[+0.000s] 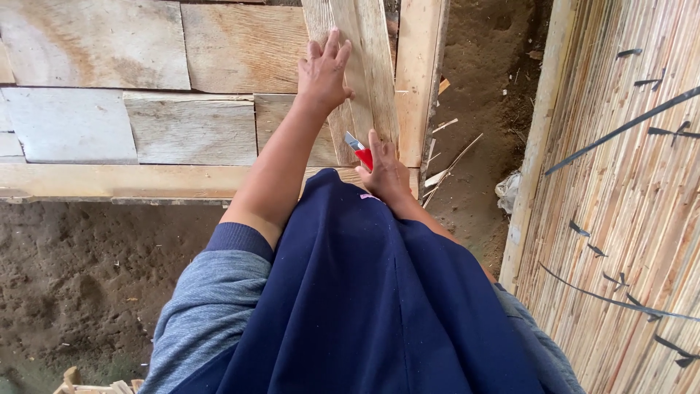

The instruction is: The person uses a red utility knife to scrape the surface of wooden planks arranged on a workbench. They repeatedly scrape along the grain and edges of the planks, removing loose material and smoothing the surface.

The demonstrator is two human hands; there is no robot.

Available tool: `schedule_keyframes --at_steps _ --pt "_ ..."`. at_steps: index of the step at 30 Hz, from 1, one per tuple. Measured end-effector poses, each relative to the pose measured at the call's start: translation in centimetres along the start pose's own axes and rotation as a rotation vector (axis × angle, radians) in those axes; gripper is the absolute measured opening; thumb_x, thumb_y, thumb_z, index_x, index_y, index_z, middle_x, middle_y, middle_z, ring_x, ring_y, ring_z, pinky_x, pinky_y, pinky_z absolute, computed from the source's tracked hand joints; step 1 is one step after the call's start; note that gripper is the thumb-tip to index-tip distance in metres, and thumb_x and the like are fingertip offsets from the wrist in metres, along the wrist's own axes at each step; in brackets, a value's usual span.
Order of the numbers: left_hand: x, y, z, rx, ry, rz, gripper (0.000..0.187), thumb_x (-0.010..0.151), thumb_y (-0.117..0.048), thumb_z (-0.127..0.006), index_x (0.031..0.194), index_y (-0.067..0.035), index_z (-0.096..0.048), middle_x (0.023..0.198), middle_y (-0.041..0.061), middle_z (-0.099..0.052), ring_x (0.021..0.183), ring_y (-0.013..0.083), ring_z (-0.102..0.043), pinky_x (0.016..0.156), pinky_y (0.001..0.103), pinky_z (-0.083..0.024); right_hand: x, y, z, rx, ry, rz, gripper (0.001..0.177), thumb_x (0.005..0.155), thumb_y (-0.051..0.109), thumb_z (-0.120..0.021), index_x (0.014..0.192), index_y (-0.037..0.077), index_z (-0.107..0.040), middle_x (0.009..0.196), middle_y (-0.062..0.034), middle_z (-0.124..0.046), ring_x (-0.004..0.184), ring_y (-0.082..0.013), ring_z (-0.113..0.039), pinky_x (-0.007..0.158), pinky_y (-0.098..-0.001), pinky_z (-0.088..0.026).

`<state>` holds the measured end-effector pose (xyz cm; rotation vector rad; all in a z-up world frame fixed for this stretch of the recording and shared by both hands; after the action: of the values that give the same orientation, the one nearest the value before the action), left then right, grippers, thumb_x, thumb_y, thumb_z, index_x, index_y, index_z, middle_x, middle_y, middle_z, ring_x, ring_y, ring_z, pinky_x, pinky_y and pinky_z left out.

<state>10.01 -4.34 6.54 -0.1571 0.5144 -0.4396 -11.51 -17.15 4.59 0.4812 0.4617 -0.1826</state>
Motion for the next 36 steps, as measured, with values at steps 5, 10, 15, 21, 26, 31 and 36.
schedule_keyframes --at_steps 5,10,15,21,26,31,36 --pt "0.3 -0.2 0.2 0.032 0.011 0.004 0.095 0.08 -0.048 -0.087 0.155 -0.019 -0.037 0.168 0.008 -0.012 0.138 0.0413 -0.03 0.101 0.056 -0.045 0.4 -0.3 1.1 -0.001 0.074 0.033 0.097 0.085 0.034 -0.076 0.16 0.025 -0.015 0.131 -0.0207 -0.055 0.091 -0.0414 -0.067 0.062 -0.0533 -0.055" --pt "-0.2 -1.1 0.7 0.065 0.066 0.024 0.116 0.077 -0.055 -0.09 0.163 -0.016 -0.022 0.168 0.01 -0.002 0.145 0.0443 -0.024 0.106 0.059 -0.042 -1.1 5.0 11.6 0.066 0.458 -0.202 0.088 0.09 0.003 -0.059 0.162 0.025 -0.015 0.152 -0.0081 -0.049 0.105 -0.0331 -0.067 0.072 -0.0476 -0.054" --pt "-0.8 -1.8 1.5 0.073 0.212 0.064 0.129 0.08 -0.058 -0.087 0.167 -0.015 -0.001 0.168 0.01 0.015 0.154 0.0442 -0.004 0.12 0.067 -0.027 0.6 -0.7 10.8 0.328 0.163 -0.164 0.034 0.098 0.023 -0.065 0.127 0.014 -0.052 0.103 -0.0126 -0.067 0.086 -0.0283 -0.065 0.076 -0.0405 -0.048" --pt "-0.3 -1.3 0.7 0.127 0.179 0.037 0.13 0.076 -0.067 -0.085 0.166 -0.016 -0.006 0.168 0.01 0.01 0.151 0.0466 -0.01 0.114 0.067 -0.037 0.3 3.2 8.6 0.249 0.179 -0.259 0.036 0.093 0.038 -0.069 0.118 0.019 -0.051 0.106 -0.0063 -0.064 0.093 -0.0276 -0.066 0.082 -0.0466 -0.051" --pt "-0.2 -1.0 0.4 0.077 0.174 0.043 0.13 0.077 -0.063 -0.088 0.167 -0.016 -0.005 0.168 0.008 0.013 0.152 0.049 -0.008 0.114 0.07 -0.033 2.0 0.6 1.0 0.099 -0.092 -0.028 0.066 0.082 0.046 -0.08 0.128 0.016 -0.043 0.12 -0.0098 -0.059 0.1 -0.0389 -0.066 0.067 -0.0623 -0.053" --pt "-0.4 -1.1 0.8 0.065 0.171 0.052 0.129 0.077 -0.065 -0.086 0.167 -0.019 -0.006 0.169 0.006 0.012 0.152 0.0471 -0.01 0.116 0.069 -0.031 1.8 1.0 1.5 0.113 -0.116 -0.002 0.052 0.085 0.037 -0.078 0.121 0.018 -0.046 0.115 -0.0047 -0.06 0.102 -0.0313 -0.065 0.063 -0.0582 -0.055" --pt "-0.5 -0.9 0.5 0.102 0.161 0.042 0.129 0.077 -0.067 -0.086 0.167 -0.019 -0.007 0.168 0.006 0.012 0.151 0.046 -0.013 0.112 0.067 -0.037 1.5 1.1 1.5 0.111 -0.102 -0.033 0.052 0.086 0.035 -0.074 0.124 0.017 -0.044 0.116 -0.01 -0.061 0.096 -0.0315 -0.066 0.064 -0.0548 -0.056"
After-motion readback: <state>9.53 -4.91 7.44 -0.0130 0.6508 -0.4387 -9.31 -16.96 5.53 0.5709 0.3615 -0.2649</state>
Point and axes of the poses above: each hand's wrist, its own x-axis towards the middle knuckle, its own z-axis out of the back of the hand, y = z × x, the point moved 1 cm from there along x, towards the middle knuckle
